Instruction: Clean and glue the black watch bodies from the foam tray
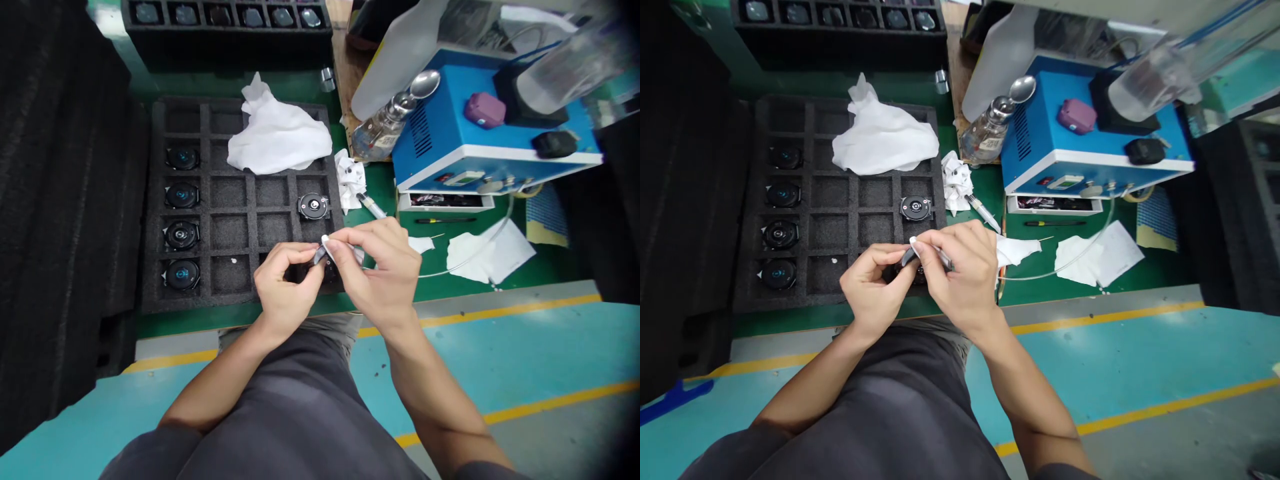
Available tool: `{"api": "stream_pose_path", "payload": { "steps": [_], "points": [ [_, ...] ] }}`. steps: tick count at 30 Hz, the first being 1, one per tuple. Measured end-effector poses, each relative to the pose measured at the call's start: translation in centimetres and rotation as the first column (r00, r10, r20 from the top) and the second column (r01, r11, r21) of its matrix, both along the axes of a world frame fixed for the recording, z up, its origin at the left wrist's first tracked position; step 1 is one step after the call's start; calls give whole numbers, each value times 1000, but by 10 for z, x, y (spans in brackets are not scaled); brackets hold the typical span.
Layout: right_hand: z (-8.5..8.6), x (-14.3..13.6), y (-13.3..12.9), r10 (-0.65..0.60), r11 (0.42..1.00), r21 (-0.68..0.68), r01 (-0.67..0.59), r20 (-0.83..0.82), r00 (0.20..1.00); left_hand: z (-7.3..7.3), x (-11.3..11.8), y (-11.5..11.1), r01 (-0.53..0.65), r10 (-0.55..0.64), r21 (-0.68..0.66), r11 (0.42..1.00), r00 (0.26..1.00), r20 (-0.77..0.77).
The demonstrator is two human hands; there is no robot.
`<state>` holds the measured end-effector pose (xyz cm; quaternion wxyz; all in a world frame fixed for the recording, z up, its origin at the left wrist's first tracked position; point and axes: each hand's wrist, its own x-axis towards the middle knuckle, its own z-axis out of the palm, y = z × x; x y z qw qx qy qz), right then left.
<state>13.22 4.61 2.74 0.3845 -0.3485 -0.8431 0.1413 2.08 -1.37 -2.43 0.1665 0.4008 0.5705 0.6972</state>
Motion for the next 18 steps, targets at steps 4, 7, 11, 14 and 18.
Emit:
{"api": "stream_pose_path", "payload": {
  "steps": [4,7,11,14,18],
  "points": [
    [2,-1,0,44,999,-14,-44,13,999,0,-1,0,8,-8,2,1000,1000,-9],
    [3,-2,-1,27,1000,-7,-27,8,1000,0,-1,1,4,-4,6,1000,1000,-10],
    [3,-2,2,63,998,8,-63,16,998,0,-1,1,12,-12,12,1000,1000,4],
    [0,-1,10,-1,1000,24,1,-9,1000,0,0,1,15,-15,3,1000,999,30],
    [-3,-1,10,-38,999,-14,37,-34,999,0,1,0,24,-23,-23,999,998,50]
  ]
}}
